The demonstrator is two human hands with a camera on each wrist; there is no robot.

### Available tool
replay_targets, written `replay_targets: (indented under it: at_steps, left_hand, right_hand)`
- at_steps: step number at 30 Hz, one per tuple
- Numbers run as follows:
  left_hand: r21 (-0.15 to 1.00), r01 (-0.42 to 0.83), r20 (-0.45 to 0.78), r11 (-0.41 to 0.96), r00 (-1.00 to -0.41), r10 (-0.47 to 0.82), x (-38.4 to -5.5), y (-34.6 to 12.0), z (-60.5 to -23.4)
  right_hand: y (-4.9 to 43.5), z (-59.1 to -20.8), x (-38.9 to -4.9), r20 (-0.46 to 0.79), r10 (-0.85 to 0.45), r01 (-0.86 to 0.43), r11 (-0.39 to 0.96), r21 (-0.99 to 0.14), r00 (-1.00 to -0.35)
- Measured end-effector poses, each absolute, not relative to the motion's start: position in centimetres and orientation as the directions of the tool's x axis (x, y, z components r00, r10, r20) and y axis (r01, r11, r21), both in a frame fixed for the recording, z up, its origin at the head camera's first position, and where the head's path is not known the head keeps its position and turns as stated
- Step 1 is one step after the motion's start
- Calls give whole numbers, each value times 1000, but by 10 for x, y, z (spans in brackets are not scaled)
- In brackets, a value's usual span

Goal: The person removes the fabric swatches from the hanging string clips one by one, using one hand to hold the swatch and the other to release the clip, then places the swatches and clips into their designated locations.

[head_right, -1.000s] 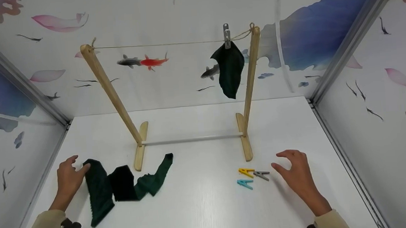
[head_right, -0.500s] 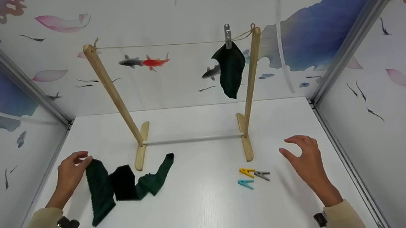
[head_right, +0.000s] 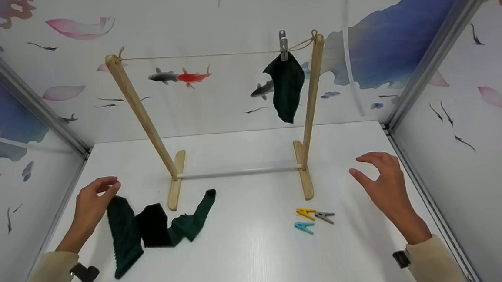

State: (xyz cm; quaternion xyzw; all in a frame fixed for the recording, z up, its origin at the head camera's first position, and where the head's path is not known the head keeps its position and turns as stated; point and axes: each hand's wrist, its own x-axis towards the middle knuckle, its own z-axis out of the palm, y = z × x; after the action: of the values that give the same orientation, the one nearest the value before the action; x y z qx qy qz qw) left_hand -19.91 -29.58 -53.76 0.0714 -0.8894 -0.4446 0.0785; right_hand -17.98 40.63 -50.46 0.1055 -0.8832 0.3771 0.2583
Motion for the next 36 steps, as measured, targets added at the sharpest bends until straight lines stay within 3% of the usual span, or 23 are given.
replay_targets:
  at_steps: [36]
  left_hand:
    - [851,162,199,500,-980,-20,-200,-231,-474]
  right_hand:
    - [390,-406,-213,627,-54,-458,732,-504,-777]
